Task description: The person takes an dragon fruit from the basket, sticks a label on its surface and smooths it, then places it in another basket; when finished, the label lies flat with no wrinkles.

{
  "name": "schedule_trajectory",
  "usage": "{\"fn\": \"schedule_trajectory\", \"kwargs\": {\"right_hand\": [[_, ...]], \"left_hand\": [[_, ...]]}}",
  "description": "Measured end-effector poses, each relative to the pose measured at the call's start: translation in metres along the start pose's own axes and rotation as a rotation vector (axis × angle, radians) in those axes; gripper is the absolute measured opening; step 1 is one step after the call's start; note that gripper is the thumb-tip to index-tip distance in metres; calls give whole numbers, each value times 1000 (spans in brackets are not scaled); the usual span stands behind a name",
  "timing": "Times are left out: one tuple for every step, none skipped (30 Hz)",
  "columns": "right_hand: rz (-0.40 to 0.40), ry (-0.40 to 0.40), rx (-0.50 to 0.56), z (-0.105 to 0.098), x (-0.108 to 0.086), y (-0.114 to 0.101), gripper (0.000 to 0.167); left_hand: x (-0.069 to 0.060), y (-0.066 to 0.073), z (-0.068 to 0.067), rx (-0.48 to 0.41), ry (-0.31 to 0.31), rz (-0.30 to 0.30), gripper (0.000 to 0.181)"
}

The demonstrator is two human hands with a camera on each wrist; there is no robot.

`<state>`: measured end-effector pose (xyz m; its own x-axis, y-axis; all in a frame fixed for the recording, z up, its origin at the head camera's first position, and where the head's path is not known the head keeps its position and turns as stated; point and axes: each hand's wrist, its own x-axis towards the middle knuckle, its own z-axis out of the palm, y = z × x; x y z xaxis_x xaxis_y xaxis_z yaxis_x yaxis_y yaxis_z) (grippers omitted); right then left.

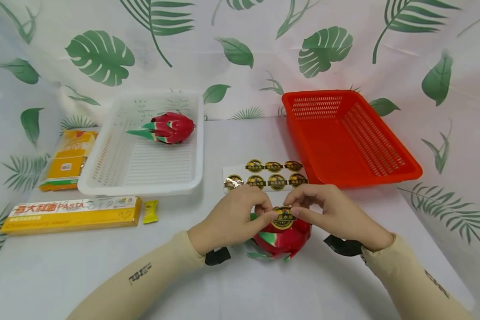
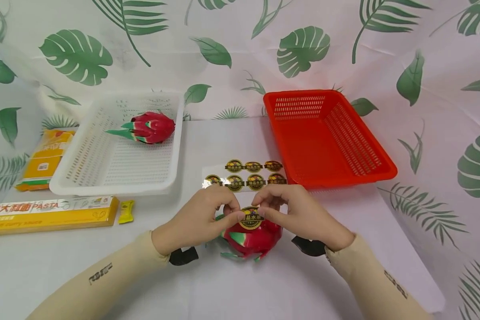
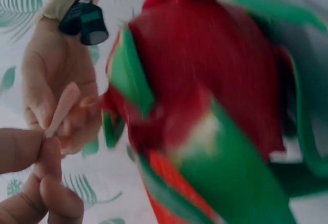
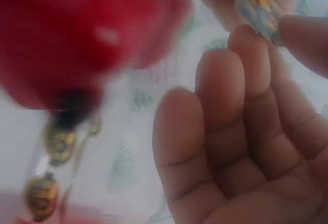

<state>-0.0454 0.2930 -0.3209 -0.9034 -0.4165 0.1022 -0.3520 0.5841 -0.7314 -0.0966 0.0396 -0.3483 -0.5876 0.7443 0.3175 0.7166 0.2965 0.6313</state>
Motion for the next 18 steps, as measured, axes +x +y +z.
{"fn": "schedule_trajectory", "kwargs": {"right_hand": [[18,13,5,1,-5,1,15],[32,25,8,2,-10,1,14],[46,39,12,3,-15,2,14],[58,53,19,4,-19,3,14],[66,67,31,5,-23,3,14],[74,82,44,6,-27,4,13],[81,95,55,7,-30,5,13],[85,108,65,9,-33,7,13],[92,120,76,10,-36,8,13],[95,131,83,12,-38,9,14],[100,141,85,14,-40,10,14],[103,147,86,16,-41,12,14],[104,154,81,18,-43,13,15],[103,161,73,19,-44,14,15],[100,168,61,21,-45,14,16],[98,177,42,22,-45,15,17],[97,186,25,23,-46,16,18],[93,195,9,24,-47,16,19]], "left_hand": [[0,2,2,-2,-6,3,17],[0,4,4,-3,-8,11,17],[1,6,6,-7,-15,13,18],[1,8,7,-12,-21,12,18],[1,10,10,-11,-27,8,20],[1,12,11,-13,-36,3,21],[1,14,13,-11,-47,-8,21],[2,15,16,-8,-60,-18,21],[2,16,18,-1,-73,-29,22],[2,17,20,12,-86,-41,23],[2,18,22,27,-98,-51,23],[2,18,24,44,-109,-59,24],[2,19,26,62,-118,-67,25],[2,19,27,78,-125,-75,27],[2,20,29,95,-128,-82,28],[2,21,30,109,-130,-90,30],[2,22,31,122,-131,-95,31],[2,23,32,134,-130,-104,33]]}}
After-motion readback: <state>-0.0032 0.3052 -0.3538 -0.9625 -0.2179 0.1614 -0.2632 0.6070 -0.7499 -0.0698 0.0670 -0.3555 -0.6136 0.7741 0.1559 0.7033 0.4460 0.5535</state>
